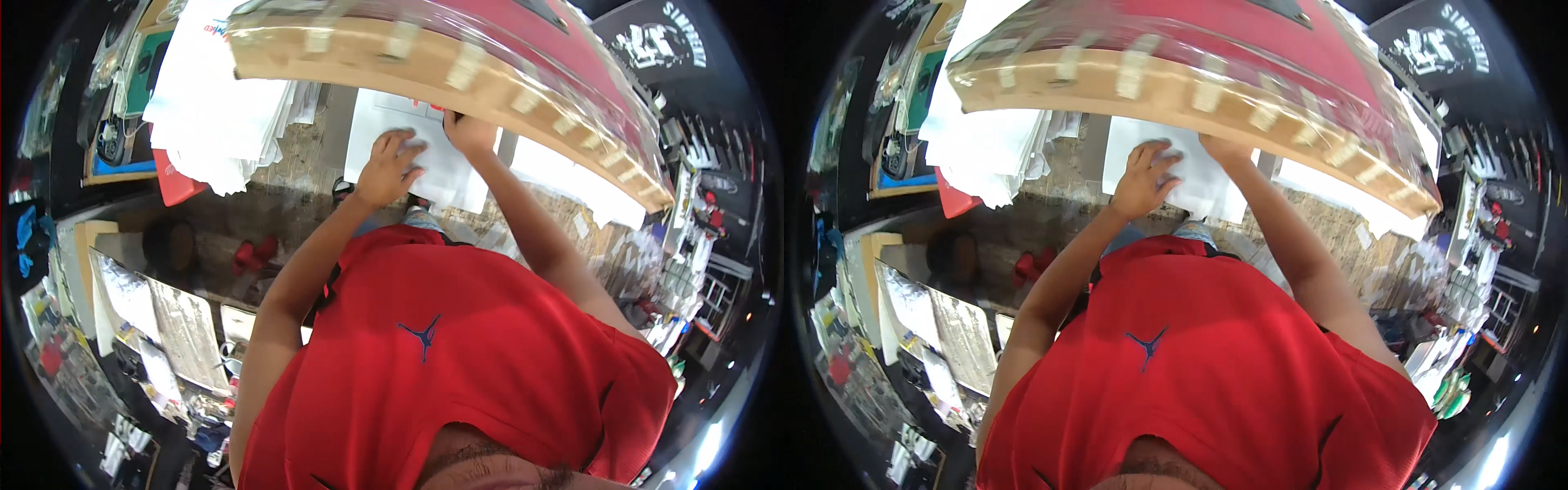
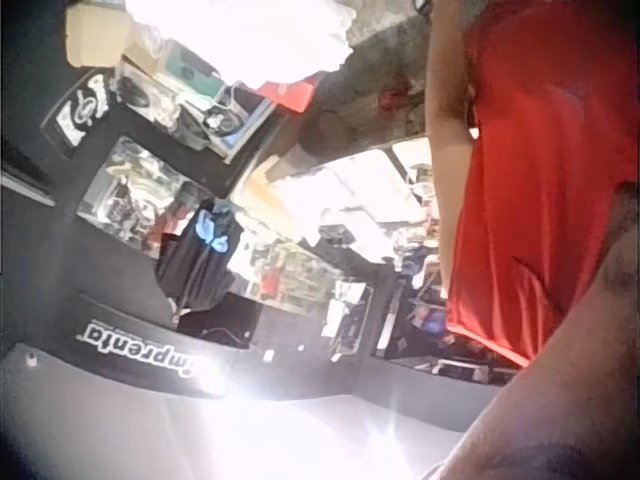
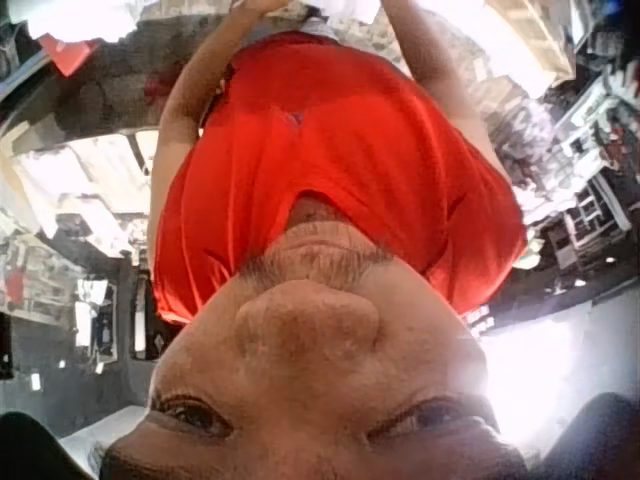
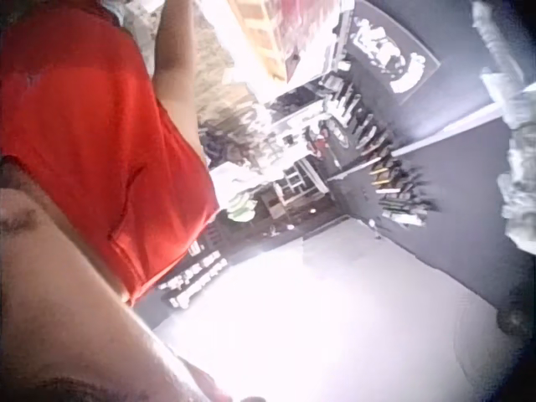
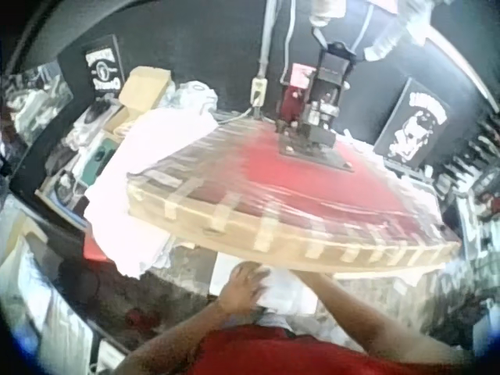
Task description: The person prepares and applies silk screen prints to multiple white fabric bags by aligning each bag on a board, applying ink using a screen and squeegee, and then stacking the completed bags.
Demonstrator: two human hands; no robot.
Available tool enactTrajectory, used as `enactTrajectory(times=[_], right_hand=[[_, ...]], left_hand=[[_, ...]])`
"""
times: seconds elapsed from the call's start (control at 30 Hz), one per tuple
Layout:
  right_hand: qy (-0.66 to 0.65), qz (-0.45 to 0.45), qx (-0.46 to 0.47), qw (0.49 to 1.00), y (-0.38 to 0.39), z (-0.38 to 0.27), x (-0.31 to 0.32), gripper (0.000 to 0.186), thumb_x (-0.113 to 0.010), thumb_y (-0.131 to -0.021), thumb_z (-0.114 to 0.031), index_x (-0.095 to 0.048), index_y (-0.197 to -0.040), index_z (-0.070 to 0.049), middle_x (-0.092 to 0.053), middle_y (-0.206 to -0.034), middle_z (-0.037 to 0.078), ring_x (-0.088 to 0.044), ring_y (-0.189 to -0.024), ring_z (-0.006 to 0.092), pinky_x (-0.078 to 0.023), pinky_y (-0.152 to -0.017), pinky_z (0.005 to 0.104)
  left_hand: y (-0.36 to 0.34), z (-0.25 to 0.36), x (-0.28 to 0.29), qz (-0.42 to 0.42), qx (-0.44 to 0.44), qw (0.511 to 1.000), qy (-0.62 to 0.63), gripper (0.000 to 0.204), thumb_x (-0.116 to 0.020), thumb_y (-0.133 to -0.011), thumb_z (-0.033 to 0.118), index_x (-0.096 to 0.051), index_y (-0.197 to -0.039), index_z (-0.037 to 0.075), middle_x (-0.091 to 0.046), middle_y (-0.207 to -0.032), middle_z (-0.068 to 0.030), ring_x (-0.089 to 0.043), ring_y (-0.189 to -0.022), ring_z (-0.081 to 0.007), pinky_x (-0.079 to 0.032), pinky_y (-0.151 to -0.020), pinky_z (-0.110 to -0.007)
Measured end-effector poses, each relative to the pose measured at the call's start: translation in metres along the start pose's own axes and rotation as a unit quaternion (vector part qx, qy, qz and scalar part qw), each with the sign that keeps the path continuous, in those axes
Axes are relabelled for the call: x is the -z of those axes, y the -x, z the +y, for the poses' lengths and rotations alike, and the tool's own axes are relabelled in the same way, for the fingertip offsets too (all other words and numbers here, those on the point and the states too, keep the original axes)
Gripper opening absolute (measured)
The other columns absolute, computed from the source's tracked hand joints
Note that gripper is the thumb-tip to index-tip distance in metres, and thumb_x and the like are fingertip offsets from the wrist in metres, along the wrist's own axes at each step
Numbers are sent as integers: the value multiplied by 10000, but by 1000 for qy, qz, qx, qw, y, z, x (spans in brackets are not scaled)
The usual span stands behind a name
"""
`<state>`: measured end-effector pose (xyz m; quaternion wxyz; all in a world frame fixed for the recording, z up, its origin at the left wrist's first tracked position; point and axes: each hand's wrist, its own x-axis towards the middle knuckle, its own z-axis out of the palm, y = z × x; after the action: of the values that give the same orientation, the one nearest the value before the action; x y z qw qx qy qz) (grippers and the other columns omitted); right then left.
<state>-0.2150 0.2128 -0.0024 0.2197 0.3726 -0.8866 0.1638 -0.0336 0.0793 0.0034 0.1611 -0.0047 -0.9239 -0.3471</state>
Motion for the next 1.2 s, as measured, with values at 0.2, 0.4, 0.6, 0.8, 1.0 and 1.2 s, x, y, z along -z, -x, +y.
enactTrajectory(times=[0.2,0.4,0.6,0.8,1.0,1.2], right_hand=[[-21,-200,-44,979,-76,-5,-34,262,-579,-894,-292,-704,-1030,-107,-703,-1018,158,-669,-931,356,-531,-813,493],[-113,-69,107,985,-47,-82,-52,199,-646,-761,-176,-604,-936,-91,-659,-875,132,-646,-843,339,-523,-740,458],[-32,-47,64,996,-124,-102,-94,183,-666,-796,-219,-599,-913,-96,-668,-888,126,-639,-813,345,-509,-733,468],[-97,-78,96,988,-66,-113,-68,262,-692,-746,-244,-596,-947,-106,-616,-851,123,-627,-842,339,-517,-731,480],[-43,-76,-47,995,-8,27,-7,189,-709,-738,-184,-628,-895,-116,-661,-912,112,-646,-850,345,-540,-738,466],[-30,-109,-120,986,-10,14,0,193,-699,-751,-173,-642,-928,-119,-672,-928,111,-652,-867,348,-537,-749,467]], left_hand=[[5,-4,-7,16,-4,1000,24,414,-760,-823,241,-642,-1200,115,-521,-1304,-113,-446,-1274,-358,-398,-1080,-468],[18,-23,-17,72,-40,991,105,180,-749,-786,173,-630,-879,75,-622,-1016,-78,-558,-1136,-349,-459,-1012,-429],[11,-19,-6,62,-19,988,143,169,-741,-779,172,-625,-854,75,-626,-1038,-81,-565,-1106,-334,-439,-1020,-434],[13,-52,12,165,53,976,132,161,-673,-656,57,-601,-800,47,-647,-937,-92,-588,-904,-325,-474,-813,-438],[11,-53,19,159,40,980,116,117,-645,-666,36,-579,-762,48,-642,-923,-86,-583,-905,-321,-480,-829,-416],[16,-55,13,152,45,979,128,116,-638,-660,40,-575,-756,61,-634,-895,-82,-581,-896,-313,-487,-836,-405]])
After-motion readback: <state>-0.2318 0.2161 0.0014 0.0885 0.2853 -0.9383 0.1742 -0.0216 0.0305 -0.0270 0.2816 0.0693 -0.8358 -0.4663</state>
